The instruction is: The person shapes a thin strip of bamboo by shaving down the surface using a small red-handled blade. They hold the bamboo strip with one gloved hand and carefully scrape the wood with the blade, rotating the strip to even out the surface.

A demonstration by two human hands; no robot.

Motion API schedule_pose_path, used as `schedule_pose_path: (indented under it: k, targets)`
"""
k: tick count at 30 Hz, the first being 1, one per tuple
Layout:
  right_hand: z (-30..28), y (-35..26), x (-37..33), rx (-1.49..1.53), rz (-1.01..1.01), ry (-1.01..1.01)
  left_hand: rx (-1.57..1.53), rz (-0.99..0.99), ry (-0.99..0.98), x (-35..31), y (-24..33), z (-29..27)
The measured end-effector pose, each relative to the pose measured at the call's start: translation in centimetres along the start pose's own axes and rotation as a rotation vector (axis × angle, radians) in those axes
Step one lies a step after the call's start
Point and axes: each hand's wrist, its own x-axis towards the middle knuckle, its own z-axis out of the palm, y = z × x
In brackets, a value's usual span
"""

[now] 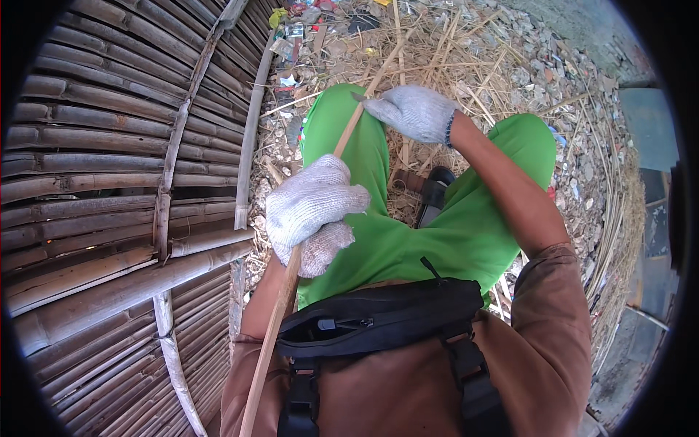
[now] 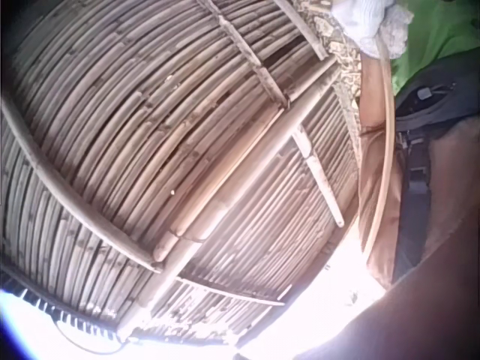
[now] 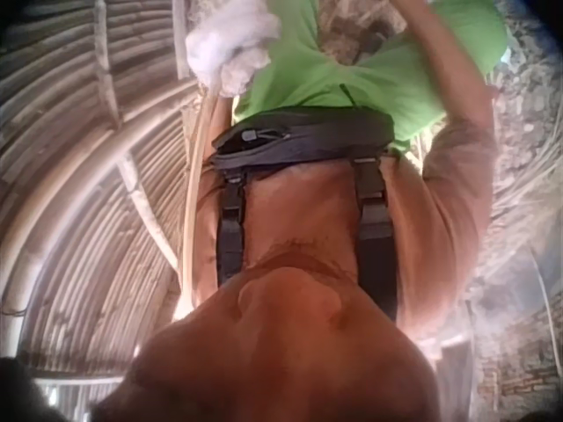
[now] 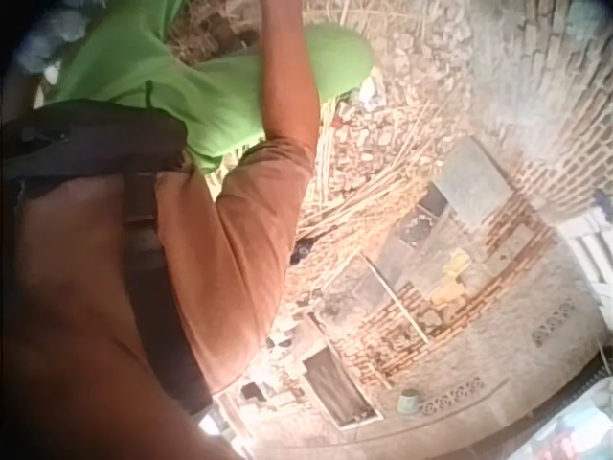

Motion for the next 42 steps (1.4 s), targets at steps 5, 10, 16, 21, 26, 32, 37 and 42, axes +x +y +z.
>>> schedule_pose_path:
  k: [5, 10, 16, 21, 26, 32, 37, 42]
  targets:
    - [-0.4, -1.5, -1.3, 0.013, -0.077, -0.018, 0.054, 0.056, -0.094, 1.1, -0.3, -0.4]
    - [-0.3, -1.8, -1.7, 0.04, -0.099, 0.003, 0.077, 0.063, -0.111, 1.7, -1.1, 0.2]
    - [0.4, -1.1, -1.0, 0.028, -0.099, 0.006, 0.057, 0.052, -0.093, 1.4, -0.1, 0.1]
    - [0.7, 0.0, -0.6, 0.007, -0.099, 0.037, 0.063, 0.049, 0.002, 1.7, 1.6, 0.7]
    - [0.9, -0.1, -0.6, 0.03, -0.091, 0.043, 0.058, 0.035, 0.035, 0.7, 2.6, 0.5]
    - [1.4, 0.3, -0.8, 0.041, -0.064, 0.07, 0.04, 0.027, 0.045, 0.4, 3.7, -0.2]
    - [1.8, 0.2, -0.6, 0.013, -0.106, 0.094, 0.032, 0.018, 0.057, 0.3, 5.2, -0.8]
    - [2.5, 0.7, -0.5, 0.054, -0.076, 0.131, 0.022, 0.002, 0.078, 0.2, 7.0, -1.1]
